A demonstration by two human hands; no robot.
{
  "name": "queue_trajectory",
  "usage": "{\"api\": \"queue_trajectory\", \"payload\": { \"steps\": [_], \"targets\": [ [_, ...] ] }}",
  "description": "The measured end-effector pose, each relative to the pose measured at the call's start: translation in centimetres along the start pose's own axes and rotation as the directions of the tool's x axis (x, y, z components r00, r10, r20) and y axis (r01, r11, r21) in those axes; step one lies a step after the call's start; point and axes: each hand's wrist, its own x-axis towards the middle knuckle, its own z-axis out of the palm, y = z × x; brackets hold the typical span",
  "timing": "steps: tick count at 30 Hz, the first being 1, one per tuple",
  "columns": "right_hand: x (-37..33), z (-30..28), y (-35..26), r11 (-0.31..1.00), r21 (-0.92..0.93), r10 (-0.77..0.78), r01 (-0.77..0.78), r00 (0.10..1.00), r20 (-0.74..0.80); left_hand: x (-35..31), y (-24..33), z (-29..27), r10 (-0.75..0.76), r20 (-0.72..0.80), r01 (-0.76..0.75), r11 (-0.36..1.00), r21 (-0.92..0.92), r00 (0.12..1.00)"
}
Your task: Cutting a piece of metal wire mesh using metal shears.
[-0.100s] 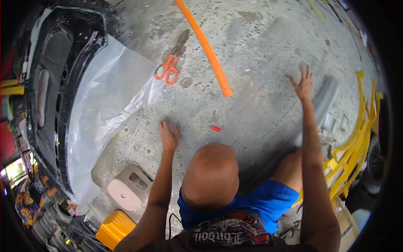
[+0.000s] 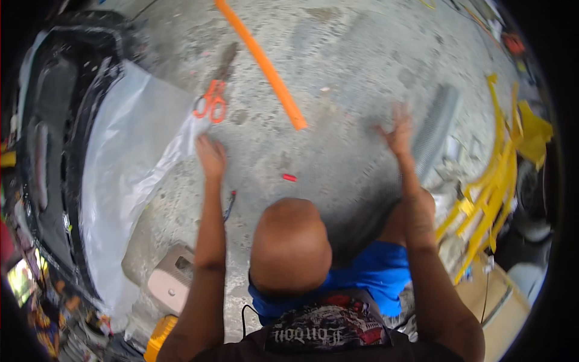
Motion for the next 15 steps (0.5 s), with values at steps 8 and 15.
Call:
{"api": "queue_trajectory", "payload": {
  "steps": [8, 15],
  "targets": [
    [-5.6, -2.0, -7.8, 0.848, -0.096, 0.464, -0.521, 0.643, 0.609, 10.0, -4.9, 3.4, -0.136, 0.432, 0.095, 0.989, 0.115, 0.891],
    [-5.4, -1.5, -7.2, 0.83, -0.173, 0.475, -0.531, 0.509, 0.718, 8.6, -3.6, 4.2, -0.036, 0.294, -0.06, 0.948, 0.313, 0.955]
  ]
}}
